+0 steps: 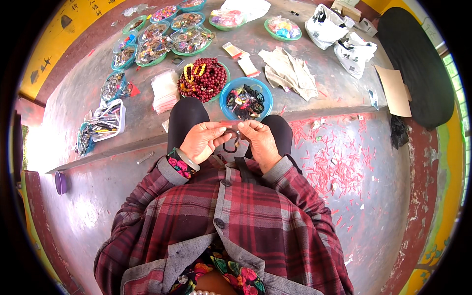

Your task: The person sits on the floor and packs small hair accessories into clear plastic bags. They open a bag, insert a hair tie, and seal it, repeating the process with items from nearby bowls.

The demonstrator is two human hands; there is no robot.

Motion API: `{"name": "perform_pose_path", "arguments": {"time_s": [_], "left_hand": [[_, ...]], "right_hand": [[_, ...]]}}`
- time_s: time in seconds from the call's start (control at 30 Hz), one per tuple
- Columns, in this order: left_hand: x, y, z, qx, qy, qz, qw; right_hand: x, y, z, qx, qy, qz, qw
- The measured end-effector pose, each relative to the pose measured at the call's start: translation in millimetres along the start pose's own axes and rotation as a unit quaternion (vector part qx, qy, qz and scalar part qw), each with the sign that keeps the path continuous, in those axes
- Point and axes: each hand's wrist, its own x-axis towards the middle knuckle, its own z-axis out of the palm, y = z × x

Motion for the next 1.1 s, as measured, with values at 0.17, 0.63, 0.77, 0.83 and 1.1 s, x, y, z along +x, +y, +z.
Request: {"name": "perform_pose_path", "arguments": {"time_s": [0.17,0.63,0.77,0.83,1.1], "left_hand": [[3.5,-2.2,-3.8,-0.015,0.010,0.000,1.000],[9.2,-13.9,-4.5,0.045,0.063,0.047,0.996],[4.7,-10.8,7.8,0.093,0.047,0.032,0.994],[4.4,-12.8,6.4,0.104,0.029,0.037,0.993],[1.8,-11.7,6.7,0.213,0.006,0.067,0.975]], "right_hand": [[7.6,8.9,-11.4,-0.044,-0.001,-0.049,0.998],[2.5,-11.6,20.3,-0.534,0.041,-0.470,0.702],[1.8,-9.9,24.9,-0.593,0.023,-0.475,0.650],[1.4,-9.1,24.4,-0.611,0.022,-0.476,0.632],[-6.7,-13.1,26.5,-0.642,0.029,-0.472,0.603]]}}
